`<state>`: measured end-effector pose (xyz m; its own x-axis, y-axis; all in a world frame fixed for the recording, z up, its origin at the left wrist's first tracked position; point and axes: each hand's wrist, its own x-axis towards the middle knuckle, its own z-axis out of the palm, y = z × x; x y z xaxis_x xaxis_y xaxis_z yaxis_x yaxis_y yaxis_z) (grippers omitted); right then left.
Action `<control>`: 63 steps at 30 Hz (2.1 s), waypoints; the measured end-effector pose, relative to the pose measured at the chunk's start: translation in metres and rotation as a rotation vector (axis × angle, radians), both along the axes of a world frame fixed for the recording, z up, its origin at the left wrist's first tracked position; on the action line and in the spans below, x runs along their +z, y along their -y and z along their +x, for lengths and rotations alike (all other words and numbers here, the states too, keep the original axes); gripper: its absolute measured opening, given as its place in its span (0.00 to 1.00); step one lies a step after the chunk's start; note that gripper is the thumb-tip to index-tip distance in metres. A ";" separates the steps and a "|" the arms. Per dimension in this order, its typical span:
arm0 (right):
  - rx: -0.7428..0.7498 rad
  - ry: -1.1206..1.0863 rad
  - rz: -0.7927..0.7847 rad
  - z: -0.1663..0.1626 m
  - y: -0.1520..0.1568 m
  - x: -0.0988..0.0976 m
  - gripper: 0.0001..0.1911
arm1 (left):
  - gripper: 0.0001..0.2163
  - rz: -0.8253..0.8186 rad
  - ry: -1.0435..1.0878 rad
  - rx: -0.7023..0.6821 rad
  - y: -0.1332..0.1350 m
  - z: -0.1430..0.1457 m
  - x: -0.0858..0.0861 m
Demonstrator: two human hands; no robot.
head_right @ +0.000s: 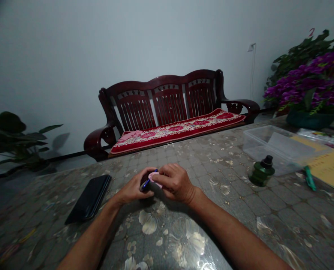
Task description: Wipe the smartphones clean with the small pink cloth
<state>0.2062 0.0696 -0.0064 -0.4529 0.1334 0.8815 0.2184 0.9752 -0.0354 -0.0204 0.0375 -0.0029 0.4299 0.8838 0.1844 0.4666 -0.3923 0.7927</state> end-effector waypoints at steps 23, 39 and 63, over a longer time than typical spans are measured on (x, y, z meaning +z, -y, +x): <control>-0.034 0.040 0.031 0.000 0.001 -0.007 0.17 | 0.34 0.023 -0.058 0.006 -0.001 -0.003 -0.001; -0.019 0.019 0.053 -0.001 0.003 -0.009 0.17 | 0.34 0.033 -0.068 0.008 0.000 -0.002 0.000; 0.060 -0.050 -0.161 0.001 -0.009 -0.017 0.20 | 0.32 0.093 -0.123 0.027 0.001 0.002 0.001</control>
